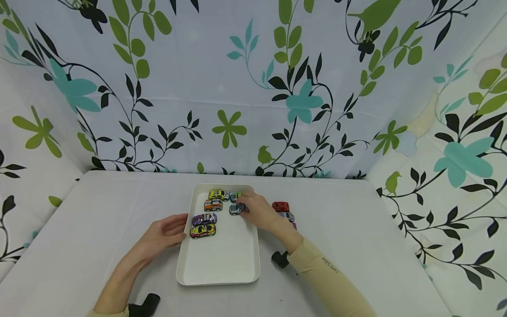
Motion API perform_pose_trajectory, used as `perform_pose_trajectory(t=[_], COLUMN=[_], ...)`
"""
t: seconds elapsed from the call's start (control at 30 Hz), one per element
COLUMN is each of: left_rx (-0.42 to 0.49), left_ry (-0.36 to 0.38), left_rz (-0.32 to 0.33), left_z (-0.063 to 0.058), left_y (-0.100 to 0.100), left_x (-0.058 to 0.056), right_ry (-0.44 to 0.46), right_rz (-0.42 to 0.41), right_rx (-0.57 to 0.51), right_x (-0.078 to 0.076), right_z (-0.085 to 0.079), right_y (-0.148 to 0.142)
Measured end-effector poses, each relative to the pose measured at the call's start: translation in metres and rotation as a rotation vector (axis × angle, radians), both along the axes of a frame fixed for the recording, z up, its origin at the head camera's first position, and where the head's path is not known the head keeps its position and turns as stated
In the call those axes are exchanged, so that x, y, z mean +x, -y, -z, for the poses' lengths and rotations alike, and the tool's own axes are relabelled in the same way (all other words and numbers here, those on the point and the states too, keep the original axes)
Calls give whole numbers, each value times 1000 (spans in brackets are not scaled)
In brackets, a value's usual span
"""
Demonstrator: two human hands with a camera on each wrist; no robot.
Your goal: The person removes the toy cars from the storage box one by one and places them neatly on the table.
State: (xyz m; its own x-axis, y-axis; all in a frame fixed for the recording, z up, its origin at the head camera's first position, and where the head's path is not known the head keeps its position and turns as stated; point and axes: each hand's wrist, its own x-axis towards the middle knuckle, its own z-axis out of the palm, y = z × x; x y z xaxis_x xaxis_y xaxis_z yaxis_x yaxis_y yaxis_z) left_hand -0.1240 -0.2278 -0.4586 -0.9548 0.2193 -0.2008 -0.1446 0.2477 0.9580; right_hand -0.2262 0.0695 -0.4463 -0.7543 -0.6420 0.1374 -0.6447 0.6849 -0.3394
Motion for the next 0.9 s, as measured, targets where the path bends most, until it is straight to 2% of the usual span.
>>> perform_pose_trajectory(t=[0.5, 0.9], left_rx=[-2, 21], left_ry=[6, 0], left_rz=[-3, 6], left_z=[0, 1], left_y=[0, 0], left_x=[0, -1], right_ry=[-18, -1], right_rz=[-50, -45], right_rx=[-47, -44], right_x=[-1, 3], right_z=[6, 5], right_y=[-4, -7])
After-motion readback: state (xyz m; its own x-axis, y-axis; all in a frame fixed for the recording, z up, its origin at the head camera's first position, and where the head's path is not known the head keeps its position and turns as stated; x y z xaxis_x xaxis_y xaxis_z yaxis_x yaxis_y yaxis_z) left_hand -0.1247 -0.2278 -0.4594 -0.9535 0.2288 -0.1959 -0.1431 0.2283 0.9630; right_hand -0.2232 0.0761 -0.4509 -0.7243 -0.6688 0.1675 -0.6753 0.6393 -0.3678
